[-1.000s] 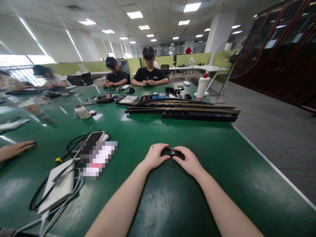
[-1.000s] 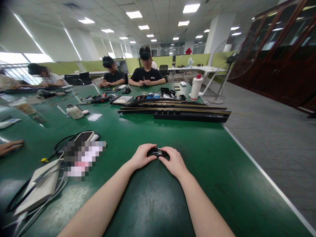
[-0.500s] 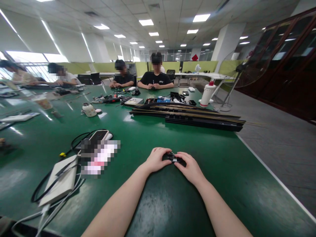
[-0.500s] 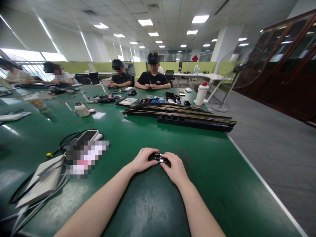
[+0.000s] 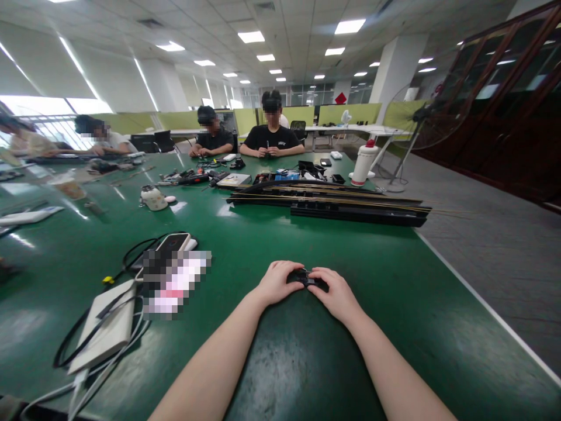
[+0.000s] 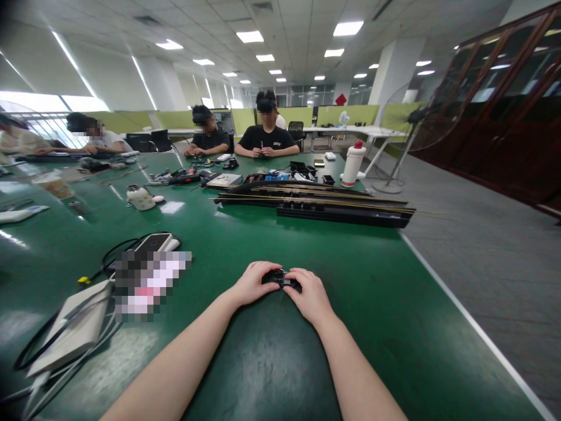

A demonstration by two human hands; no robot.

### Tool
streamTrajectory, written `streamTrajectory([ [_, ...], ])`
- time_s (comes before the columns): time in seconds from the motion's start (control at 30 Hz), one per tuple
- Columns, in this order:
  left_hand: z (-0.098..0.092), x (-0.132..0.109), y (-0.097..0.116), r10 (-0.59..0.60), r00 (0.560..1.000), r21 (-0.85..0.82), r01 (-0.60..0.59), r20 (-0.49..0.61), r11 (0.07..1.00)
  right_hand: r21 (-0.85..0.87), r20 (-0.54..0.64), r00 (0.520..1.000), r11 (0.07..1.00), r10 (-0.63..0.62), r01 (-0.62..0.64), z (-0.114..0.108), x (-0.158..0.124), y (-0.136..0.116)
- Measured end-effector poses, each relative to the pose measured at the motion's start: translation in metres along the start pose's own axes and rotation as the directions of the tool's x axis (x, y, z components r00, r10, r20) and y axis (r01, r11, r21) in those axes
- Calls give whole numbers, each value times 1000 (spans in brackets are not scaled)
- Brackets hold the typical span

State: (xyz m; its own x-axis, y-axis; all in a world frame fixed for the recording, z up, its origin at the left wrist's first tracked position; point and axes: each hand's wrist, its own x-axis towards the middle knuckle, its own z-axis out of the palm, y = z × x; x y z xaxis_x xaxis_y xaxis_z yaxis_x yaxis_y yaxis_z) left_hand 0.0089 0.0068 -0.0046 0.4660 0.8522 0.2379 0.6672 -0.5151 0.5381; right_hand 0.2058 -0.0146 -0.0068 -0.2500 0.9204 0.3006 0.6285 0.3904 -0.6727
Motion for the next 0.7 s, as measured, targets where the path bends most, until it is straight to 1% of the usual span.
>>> streamTrajectory([
  [0.13, 0, 0, 1, 8, 1000, -2, -8, -10, 1000, 45, -17, 1000, 999, 19, -18, 0, 0, 1],
  [0.37, 0, 0, 1, -12, 1000, 5, 12, 10, 1000, 187, -75, 995, 981, 65, -50, -1, 0, 2],
  [0.57, -1, 0, 2, -7, 1000, 4, 7, -1, 1000, 254, -83, 978, 953, 190, -164, -6, 0, -1],
  [0.7, -2, 0, 3, -13, 1000, 3, 13, 1, 1000, 312, -86, 965, 926, 249, -211, -9, 1, -1],
])
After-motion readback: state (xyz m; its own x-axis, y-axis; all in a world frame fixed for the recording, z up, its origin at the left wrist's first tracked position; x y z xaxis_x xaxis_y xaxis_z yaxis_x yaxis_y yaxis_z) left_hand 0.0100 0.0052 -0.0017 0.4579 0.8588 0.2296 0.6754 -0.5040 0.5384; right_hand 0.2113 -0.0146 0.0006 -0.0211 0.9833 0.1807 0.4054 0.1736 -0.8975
